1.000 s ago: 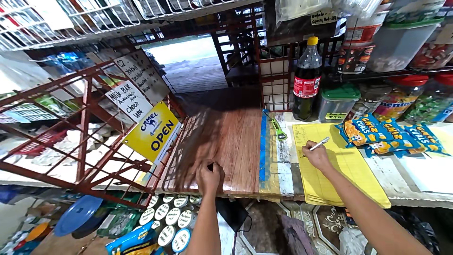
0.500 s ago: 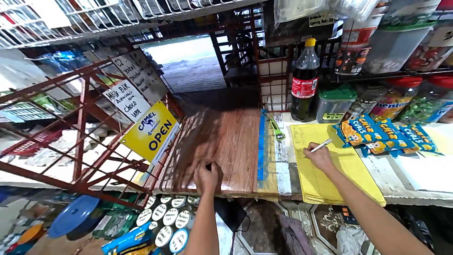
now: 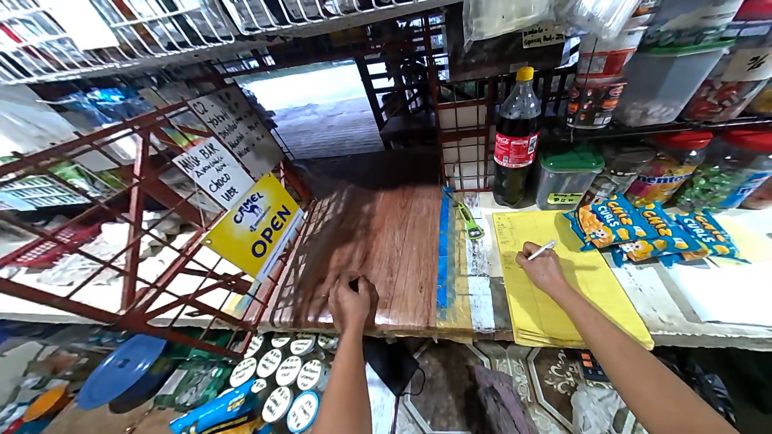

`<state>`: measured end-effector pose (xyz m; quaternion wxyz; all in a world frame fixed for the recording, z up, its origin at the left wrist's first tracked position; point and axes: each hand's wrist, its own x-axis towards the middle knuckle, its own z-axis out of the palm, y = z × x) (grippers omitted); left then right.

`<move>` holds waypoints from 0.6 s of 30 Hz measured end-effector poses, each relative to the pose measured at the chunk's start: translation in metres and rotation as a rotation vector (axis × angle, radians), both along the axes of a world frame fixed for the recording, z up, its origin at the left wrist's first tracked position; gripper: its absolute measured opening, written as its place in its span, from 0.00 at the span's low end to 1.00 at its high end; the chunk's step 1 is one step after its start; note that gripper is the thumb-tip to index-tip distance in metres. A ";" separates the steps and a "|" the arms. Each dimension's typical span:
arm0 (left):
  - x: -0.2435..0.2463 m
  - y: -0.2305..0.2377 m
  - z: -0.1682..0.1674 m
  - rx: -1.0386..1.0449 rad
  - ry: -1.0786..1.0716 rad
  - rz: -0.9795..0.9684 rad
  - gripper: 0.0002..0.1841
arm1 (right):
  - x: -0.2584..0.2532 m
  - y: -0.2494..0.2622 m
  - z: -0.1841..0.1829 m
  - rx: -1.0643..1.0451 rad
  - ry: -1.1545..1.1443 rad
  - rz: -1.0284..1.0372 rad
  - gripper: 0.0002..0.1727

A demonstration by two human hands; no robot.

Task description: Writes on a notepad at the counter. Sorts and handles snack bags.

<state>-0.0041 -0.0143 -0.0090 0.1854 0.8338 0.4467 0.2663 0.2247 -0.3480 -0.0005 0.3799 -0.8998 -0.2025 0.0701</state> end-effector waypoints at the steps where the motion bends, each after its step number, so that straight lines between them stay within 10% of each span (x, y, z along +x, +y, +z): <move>1: 0.000 0.000 0.001 -0.003 0.007 0.003 0.16 | 0.000 0.000 -0.001 0.009 -0.006 -0.003 0.14; 18: 0.000 0.002 -0.001 0.006 0.009 -0.003 0.16 | 0.005 -0.003 -0.002 0.033 0.027 -0.050 0.13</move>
